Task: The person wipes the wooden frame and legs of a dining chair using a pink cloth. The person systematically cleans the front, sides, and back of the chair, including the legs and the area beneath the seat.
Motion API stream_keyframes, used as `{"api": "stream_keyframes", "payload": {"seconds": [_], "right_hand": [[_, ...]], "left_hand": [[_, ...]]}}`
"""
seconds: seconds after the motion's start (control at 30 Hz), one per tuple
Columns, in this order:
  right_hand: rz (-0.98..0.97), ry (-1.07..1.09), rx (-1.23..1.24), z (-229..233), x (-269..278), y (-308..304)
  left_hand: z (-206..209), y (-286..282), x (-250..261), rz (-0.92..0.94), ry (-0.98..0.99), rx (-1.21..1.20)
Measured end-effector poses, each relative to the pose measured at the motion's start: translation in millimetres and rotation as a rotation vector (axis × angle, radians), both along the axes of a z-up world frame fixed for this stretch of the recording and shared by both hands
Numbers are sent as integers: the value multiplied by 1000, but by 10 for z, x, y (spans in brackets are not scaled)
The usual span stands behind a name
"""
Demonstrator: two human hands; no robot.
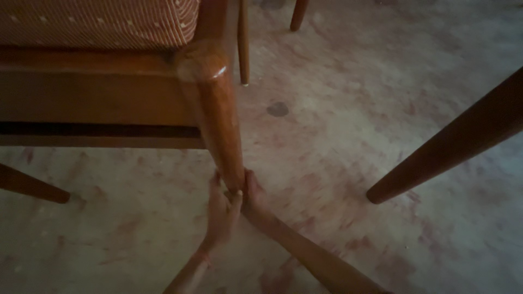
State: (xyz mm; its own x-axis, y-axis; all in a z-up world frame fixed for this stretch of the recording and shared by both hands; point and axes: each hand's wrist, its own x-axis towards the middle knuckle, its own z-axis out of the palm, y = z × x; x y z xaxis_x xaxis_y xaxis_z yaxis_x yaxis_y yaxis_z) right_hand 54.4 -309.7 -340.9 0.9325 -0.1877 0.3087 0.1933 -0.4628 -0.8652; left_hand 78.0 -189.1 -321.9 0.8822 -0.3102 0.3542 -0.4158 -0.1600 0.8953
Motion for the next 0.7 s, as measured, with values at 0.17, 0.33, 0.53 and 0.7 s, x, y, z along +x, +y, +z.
{"api": "stream_keyframes", "payload": {"seconds": [0.17, 0.33, 0.53, 0.7], "right_hand": [[92, -60, 1048, 633, 16, 212], [-180, -672, -225, 1025, 4, 273], [-259, -811, -572, 1478, 16, 268], [-215, -824, -912, 1847, -29, 288]], "left_hand": [[289, 26, -137, 302, -474, 285], [588, 178, 37, 487, -865, 284], [1085, 427, 254, 472, -956, 252], [1522, 573, 535, 674, -973, 256]]}}
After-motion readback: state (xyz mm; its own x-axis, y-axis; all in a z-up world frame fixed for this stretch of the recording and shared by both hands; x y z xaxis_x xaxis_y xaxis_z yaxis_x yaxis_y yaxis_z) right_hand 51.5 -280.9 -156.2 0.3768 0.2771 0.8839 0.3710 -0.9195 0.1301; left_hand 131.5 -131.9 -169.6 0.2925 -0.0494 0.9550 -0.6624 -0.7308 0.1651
